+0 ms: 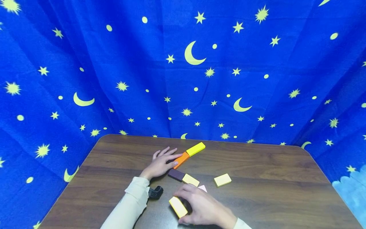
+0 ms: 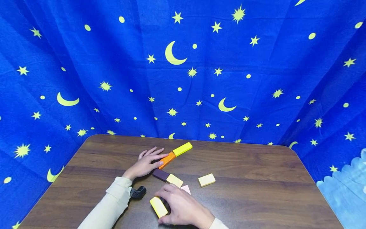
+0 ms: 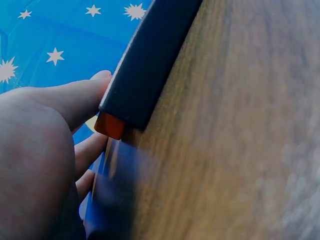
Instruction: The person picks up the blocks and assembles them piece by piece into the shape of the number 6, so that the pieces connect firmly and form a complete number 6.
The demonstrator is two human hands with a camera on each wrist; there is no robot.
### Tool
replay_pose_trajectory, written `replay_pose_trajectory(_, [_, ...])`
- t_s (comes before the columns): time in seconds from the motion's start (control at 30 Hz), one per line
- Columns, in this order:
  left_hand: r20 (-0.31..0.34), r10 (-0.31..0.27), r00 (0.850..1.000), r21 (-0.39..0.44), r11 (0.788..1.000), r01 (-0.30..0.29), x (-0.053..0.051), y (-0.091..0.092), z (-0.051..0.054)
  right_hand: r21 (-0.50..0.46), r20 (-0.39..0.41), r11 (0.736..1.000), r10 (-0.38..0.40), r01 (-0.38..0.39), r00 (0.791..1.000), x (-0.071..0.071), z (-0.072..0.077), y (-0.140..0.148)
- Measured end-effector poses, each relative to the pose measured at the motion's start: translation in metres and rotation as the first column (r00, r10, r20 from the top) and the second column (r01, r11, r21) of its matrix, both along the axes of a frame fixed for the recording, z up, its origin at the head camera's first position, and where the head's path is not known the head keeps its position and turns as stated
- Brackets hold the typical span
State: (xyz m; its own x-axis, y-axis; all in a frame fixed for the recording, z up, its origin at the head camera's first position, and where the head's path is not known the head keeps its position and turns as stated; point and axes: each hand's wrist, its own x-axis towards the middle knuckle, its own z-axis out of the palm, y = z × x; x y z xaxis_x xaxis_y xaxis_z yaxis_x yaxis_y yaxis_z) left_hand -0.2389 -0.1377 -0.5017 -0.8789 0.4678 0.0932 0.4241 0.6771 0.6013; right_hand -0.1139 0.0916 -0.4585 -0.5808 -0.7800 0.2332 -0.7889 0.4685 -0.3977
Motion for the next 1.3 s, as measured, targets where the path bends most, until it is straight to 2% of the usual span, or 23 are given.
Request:
replay_pose_trajectory(0.3, [0.001,0.003,1.000,-0.013,1.000,-0.003,0.000,0.000,-0.001,0.055,-0.056,0.997,0.054,-0.051,0.997,-0.003,-0.003,-0.003])
replay_pose_trajectory(0.57, [0.002,-0.002,1.000,-0.017,1.000,0.002,0.001,0.000,0.000,0.088,-0.036,0.992,0.095,-0.092,0.995,-0.005,-0.007,-0.004])
replay_pose_trajectory(1.3, [-0.002,0.001,1.000,-0.010,1.000,-0.001,0.001,0.000,-0.001,0.134,0.005,0.982,0.136,-0.135,0.991,-0.007,-0.012,0.000])
